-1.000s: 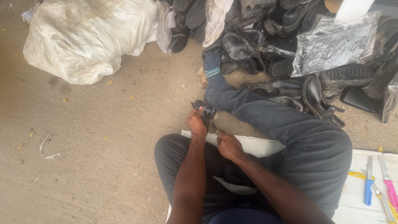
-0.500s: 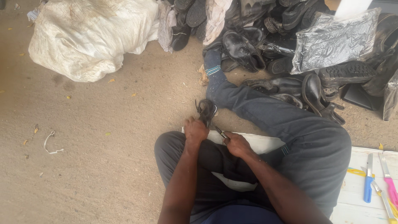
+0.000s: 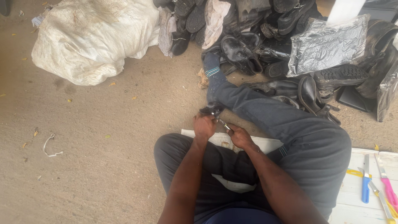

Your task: The person sits on the ground and uses a knife to cut and separate the sole from a black shoe. They then pick up a shoe from a plastic bag and continue to work on it with the knife.

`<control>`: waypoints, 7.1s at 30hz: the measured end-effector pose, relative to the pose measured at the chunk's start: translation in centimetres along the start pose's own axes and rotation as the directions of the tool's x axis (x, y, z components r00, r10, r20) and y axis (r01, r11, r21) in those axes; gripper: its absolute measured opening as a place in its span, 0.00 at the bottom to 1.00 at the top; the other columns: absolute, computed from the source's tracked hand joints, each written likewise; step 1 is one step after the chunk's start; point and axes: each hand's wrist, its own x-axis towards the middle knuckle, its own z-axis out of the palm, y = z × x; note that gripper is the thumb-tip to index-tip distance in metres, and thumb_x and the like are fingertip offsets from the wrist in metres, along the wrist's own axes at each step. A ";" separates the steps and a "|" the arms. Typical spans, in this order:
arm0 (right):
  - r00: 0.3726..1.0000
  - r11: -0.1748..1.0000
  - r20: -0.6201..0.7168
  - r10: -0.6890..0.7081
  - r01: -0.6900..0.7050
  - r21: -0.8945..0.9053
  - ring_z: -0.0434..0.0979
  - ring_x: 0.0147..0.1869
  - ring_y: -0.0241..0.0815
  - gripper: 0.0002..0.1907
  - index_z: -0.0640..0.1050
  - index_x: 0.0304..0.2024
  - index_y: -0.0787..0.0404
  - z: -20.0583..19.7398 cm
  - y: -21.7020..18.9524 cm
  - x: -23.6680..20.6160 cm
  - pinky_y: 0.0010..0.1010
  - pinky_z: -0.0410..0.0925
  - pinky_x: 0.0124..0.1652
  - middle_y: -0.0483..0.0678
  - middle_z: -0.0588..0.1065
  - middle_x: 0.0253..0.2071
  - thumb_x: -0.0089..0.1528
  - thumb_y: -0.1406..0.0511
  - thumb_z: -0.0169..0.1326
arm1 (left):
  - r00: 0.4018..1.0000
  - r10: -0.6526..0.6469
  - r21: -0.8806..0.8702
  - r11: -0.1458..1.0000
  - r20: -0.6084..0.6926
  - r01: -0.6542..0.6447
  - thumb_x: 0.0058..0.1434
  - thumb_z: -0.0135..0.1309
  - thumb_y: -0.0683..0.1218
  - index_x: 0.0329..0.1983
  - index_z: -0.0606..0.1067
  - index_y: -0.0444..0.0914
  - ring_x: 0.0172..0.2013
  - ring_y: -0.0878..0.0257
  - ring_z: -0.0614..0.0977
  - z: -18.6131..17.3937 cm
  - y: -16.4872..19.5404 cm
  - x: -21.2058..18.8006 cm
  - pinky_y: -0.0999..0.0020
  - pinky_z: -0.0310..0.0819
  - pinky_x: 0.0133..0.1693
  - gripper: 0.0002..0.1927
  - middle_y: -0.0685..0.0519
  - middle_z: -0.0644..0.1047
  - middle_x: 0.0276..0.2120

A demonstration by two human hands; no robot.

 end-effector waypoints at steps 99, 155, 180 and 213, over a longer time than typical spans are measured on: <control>0.929 0.919 0.368 -0.039 0.178 -0.351 0.78 0.61 0.53 0.24 0.73 0.67 0.41 -4.1 -5.3 0.9 0.42 0.69 0.59 0.51 0.78 0.58 0.68 0.62 0.45 | 0.734 -0.629 -0.592 0.702 -0.256 0.395 0.61 0.60 0.42 0.40 0.79 0.28 0.34 0.46 0.84 1.3 2.1 -3.8 0.55 0.74 0.39 0.11 0.38 0.82 0.31; 0.909 0.948 -0.313 -0.274 0.310 0.073 0.75 0.64 0.56 0.26 0.70 0.69 0.53 -9.0 0.9 -9.1 0.40 0.68 0.56 0.60 0.75 0.62 0.68 0.60 0.51 | 0.651 -0.759 -0.979 -0.143 0.017 -0.142 0.71 0.44 0.41 0.55 0.70 0.24 0.42 0.54 0.82 -4.2 0.7 -0.1 0.58 0.80 0.44 0.16 0.43 0.79 0.44; 0.999 0.999 -0.030 0.030 -0.031 -0.037 0.78 0.64 0.54 0.30 0.63 0.72 0.44 -5.8 -0.5 -9.5 0.42 0.68 0.62 0.56 0.78 0.58 0.67 0.55 0.47 | 0.999 0.004 -0.264 0.965 0.044 0.008 0.54 0.56 0.40 0.38 0.79 0.32 0.44 0.40 0.83 2.4 -1.3 4.5 0.52 0.77 0.47 0.09 0.34 0.81 0.38; 0.943 0.937 -0.083 -0.322 0.305 -0.173 0.78 0.55 0.65 0.26 0.66 0.69 0.50 3.7 -2.1 1.8 0.50 0.69 0.52 0.61 0.77 0.53 0.67 0.62 0.48 | 0.540 -0.804 -0.525 0.356 0.249 0.773 0.67 0.55 0.50 0.46 0.77 0.34 0.37 0.59 0.86 2.5 -4.1 5.1 0.64 0.82 0.35 0.14 0.49 0.83 0.38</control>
